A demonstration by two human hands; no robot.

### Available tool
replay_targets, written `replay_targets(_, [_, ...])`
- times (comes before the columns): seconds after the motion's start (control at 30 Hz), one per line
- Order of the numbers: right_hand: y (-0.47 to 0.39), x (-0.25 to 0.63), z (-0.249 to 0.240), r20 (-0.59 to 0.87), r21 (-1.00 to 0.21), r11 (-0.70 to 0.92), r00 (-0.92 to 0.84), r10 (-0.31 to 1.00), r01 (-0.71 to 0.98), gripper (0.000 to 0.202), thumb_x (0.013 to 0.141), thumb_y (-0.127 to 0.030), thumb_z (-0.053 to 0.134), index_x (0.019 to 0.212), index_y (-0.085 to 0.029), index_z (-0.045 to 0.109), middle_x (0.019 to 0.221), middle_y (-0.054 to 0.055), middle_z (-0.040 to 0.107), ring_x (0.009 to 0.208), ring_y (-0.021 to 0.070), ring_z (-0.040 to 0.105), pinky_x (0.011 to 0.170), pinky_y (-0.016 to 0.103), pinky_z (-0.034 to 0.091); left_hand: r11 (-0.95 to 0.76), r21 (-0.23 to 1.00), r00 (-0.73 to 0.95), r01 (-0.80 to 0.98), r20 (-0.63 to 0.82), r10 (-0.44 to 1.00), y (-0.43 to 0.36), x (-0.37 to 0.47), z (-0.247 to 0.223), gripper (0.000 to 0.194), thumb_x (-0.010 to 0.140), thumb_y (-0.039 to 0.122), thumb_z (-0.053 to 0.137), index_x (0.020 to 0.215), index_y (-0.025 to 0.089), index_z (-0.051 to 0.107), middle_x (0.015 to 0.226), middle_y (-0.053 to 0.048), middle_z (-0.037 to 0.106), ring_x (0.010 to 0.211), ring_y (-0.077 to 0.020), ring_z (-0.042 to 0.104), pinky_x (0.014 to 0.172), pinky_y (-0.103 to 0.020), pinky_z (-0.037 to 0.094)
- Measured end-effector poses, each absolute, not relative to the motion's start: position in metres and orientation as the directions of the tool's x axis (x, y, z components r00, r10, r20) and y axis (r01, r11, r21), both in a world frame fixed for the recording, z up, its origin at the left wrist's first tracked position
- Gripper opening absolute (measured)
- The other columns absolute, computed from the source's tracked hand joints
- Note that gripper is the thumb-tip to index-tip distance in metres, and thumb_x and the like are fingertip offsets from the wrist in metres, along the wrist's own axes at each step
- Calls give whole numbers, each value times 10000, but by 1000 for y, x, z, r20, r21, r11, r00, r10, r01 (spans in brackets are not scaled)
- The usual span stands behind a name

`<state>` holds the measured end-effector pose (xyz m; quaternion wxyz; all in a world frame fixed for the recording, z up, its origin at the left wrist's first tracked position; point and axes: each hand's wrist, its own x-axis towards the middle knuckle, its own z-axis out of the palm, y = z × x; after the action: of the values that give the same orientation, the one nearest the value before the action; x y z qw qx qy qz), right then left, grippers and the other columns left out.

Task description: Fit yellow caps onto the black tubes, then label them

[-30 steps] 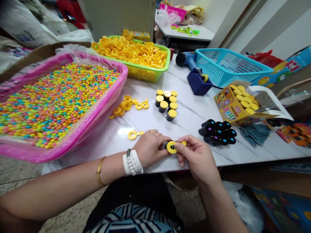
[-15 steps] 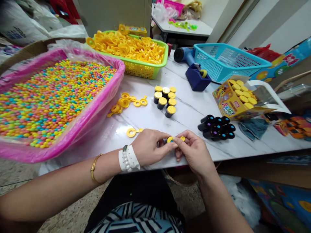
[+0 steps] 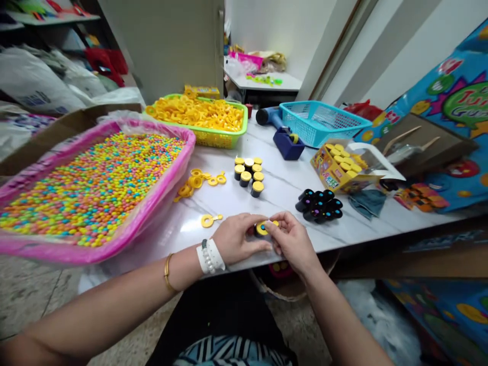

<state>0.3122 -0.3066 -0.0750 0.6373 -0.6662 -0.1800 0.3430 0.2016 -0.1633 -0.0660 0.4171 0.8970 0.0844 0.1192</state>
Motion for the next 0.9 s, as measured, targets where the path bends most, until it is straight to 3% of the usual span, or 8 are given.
replay_targets(0.17, [-313,318,-69,-259,-924,25,673,692,-381,298,746,-383,755,916,-168,637,606,-56,512,451,53,440,361,153,344,-712,699,960,65,152,237,-165,205,-72,295,809,436,665,1016,236,728,848,-13,596,727,-159,589,675,-266,445])
replay_targets(0.27, [-309,328,-61,-376,-889,-163,478,794,-429,330,740,-368,761,970,-176,624,511,-98,455,343,25,305,295,127,221,-710,701,967,65,132,219,-163,208,-71,223,795,407,671,932,244,739,810,3,582,694,-146,580,655,-258,434])
replay_targets(0.37, [-303,335,-51,-480,-866,-392,293,827,-312,361,760,-369,758,1017,-210,560,409,-148,370,286,23,211,281,117,147,-717,693,973,69,111,201,-164,210,-69,229,808,422,658,929,247,743,802,-2,604,714,-155,591,651,-260,425])
replay_targets(0.43, [-300,337,-47,-511,-856,-451,287,810,-252,367,763,-372,756,1010,-220,532,396,-156,357,288,24,197,284,114,148,-737,669,977,90,83,194,-164,211,-67,258,819,449,645,933,239,744,804,-16,628,735,-172,602,654,-271,424])
replay_targets(0.53, [-299,336,-45,-515,-854,-445,322,794,-267,368,757,-363,747,1009,-227,516,400,-160,355,293,29,208,286,120,196,-775,614,978,149,26,209,-165,213,-63,284,822,465,642,942,226,739,810,-36,661,748,-200,618,658,-292,429])
replay_targets(0.7, [-296,335,-45,-569,-817,-494,277,774,-297,369,717,-325,739,983,-233,500,448,-123,483,324,78,409,340,177,382,-800,575,982,171,-36,184,-165,213,-62,345,773,530,688,933,227,731,822,-49,693,788,-241,654,623,-297,441])
replay_targets(0.9, [-298,329,-50,-462,-887,-413,366,808,-208,391,755,-357,725,1044,-225,498,445,-135,455,343,77,408,392,212,454,-820,537,972,200,-5,233,-167,213,-65,413,772,540,686,983,184,691,920,-90,706,887,-274,672,683,-316,485])
